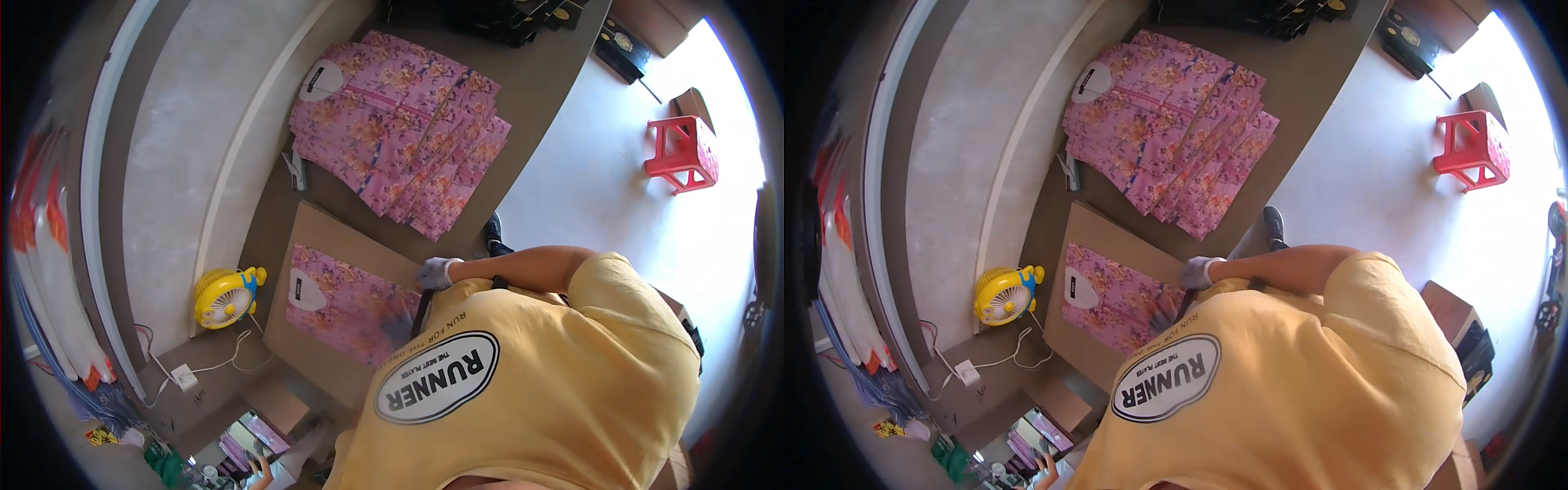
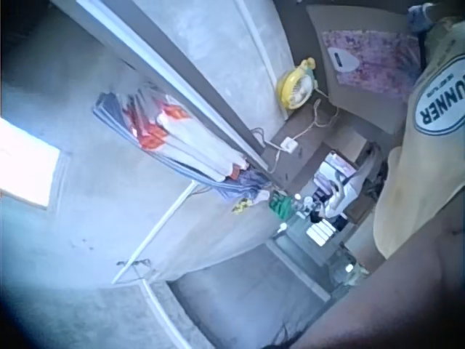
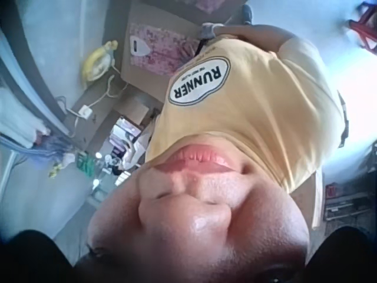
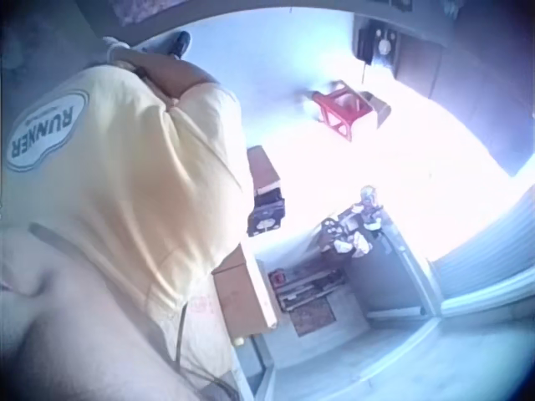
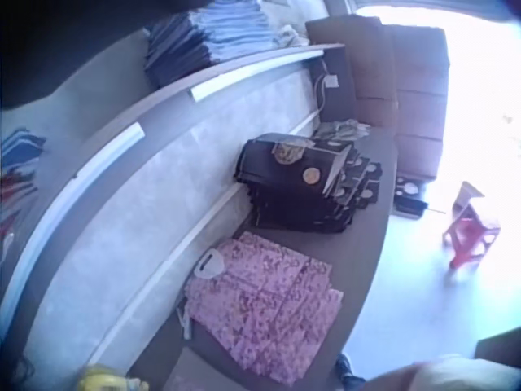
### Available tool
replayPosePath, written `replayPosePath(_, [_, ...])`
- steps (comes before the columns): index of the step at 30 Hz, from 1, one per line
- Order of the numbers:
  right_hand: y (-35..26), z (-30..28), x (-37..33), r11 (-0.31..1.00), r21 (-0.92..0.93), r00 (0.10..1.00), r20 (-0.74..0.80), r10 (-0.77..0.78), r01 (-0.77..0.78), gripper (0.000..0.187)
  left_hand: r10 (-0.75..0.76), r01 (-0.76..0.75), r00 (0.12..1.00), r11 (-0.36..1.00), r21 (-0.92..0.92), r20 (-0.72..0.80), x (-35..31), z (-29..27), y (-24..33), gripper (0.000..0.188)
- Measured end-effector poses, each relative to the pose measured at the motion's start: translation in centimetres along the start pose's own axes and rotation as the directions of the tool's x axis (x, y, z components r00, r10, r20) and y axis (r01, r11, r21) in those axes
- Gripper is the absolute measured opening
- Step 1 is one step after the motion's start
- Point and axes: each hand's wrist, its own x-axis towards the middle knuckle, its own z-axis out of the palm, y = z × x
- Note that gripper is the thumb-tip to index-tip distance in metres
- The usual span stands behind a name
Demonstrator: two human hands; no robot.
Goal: The person folds a pink floral-patterned garment on a table using gloved hands. They smooth the fabric, fold the sides inward, and fold the bottom up to create a compact rectangular shape. The folded garment is then placed on a stack of similar items.
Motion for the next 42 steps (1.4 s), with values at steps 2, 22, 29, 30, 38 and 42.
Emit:
replayPosePath(2, [-1.3, -2.1, -0.2, 0.994, -0.104, 0.997, 0.071, 0.043, -0.036, 0.035, -0.025, 0.025, 1.000, 0.999, -0.030, 0.016, 0.1, 0.2, 1.1, 0.100])
replayPosePath(22, [0.5, -9.2, 0.1, 0.961, 0.267, 0.934, 0.356, -0.027, -0.074, 0.049, -0.217, 0.052, 0.912, 0.903, -0.426, -0.348, -1.2, -2.6, 3.7, 0.076])
replayPosePath(29, [5.2, -14.0, -3.2, 0.863, 0.505, 0.965, -0.215, 0.152, -0.023, 0.037, 0.238, -0.414, 0.688, 0.905, -0.101, -0.686, 0.2, -27.1, 28.7, 0.023])
replayPosePath(30, [5.2, -13.9, -3.8, 0.825, 0.564, 0.961, -0.238, 0.140, 0.019, 0.036, 0.392, -0.516, 0.651, 0.857, -0.001, -0.650, 2.0, -27.4, 31.5, 0.026])
replayPosePath(38, [10.7, -5.7, -7.9, 0.778, 0.627, 0.927, -0.313, 0.206, 0.038, 0.031, 0.575, -0.528, 0.583, 0.805, 0.270, -0.574, 14.3, -21.4, 46.2, 0.059])
replayPosePath(42, [10.8, -3.9, -10.1, 0.641, 0.767, 0.936, -0.230, 0.268, 0.005, 0.032, 0.614, -0.702, 0.310, 0.662, 0.260, -0.726, 11.4, -20.3, 42.1, 0.058])
